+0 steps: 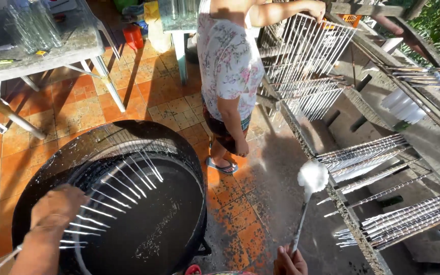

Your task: Dipping racks of candle wicks into a large pot of melted wax and hanging them on a frame to dry.

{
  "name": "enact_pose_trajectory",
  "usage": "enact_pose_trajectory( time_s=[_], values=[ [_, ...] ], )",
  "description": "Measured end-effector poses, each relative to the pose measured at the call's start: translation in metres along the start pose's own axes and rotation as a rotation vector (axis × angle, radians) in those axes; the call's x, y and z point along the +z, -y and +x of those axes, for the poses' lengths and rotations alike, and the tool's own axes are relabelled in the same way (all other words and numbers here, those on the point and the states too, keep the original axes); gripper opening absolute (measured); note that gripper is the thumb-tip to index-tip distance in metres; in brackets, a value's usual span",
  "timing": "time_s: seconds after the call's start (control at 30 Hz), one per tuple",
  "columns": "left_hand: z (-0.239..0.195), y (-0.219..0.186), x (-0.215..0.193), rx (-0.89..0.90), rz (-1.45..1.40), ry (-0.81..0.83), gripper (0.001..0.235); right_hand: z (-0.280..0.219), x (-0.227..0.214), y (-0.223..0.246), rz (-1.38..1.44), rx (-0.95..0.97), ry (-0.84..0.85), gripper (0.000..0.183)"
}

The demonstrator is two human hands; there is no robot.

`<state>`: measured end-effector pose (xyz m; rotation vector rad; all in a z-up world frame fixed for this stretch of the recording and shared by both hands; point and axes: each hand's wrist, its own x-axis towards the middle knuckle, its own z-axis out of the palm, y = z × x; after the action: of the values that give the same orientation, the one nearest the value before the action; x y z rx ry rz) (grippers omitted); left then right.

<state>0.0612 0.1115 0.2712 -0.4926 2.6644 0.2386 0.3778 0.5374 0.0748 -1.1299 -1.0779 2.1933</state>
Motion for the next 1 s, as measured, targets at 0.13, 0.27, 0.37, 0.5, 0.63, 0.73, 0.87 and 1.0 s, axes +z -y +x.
enact_pose_trajectory(
  time_s=[0.13, 0.27, 0.37, 0.5, 0.63, 0.73, 0.87, 1.0],
  values=[
    [0.005, 0.011, -0.043, 0.029, 0.174, -0.161, 0.038, 0.007, -0.004, -0.002, -0.036, 0.008, 0.08, 0.024],
    [0.039, 0.028, -0.062, 0.09, 0.278, -0.323, 0.039, 0.011, -0.01, -0.002, -0.028, 0.036, 0.124, 0.022],
    [0.055, 0.03, -0.072, 0.063, 0.351, -0.323, 0.039, 0.012, -0.014, -0.004, -0.018, -0.002, 0.11, 0.019],
    [0.044, 0.017, -0.081, 0.021, 0.339, -0.337, 0.037, 0.012, -0.017, -0.005, -0.004, 0.0, 0.09, 0.019],
    [0.029, 0.01, -0.075, 0.059, 0.293, -0.332, 0.039, 0.015, -0.025, -0.002, -0.029, 0.053, 0.142, 0.019],
    [0.022, 0.005, -0.056, 0.093, 0.255, -0.303, 0.037, 0.007, -0.023, 0.005, -0.065, 0.051, 0.154, 0.022],
    [0.016, 0.01, 0.0, 0.221, 0.207, -0.231, 0.031, -0.01, -0.018, 0.011, -0.071, -0.043, 0.19, 0.022],
    [0.033, 0.023, 0.081, 0.302, 0.118, -0.161, 0.029, -0.024, -0.013, 0.015, -0.129, -0.039, 0.138, 0.016]
  ],
)
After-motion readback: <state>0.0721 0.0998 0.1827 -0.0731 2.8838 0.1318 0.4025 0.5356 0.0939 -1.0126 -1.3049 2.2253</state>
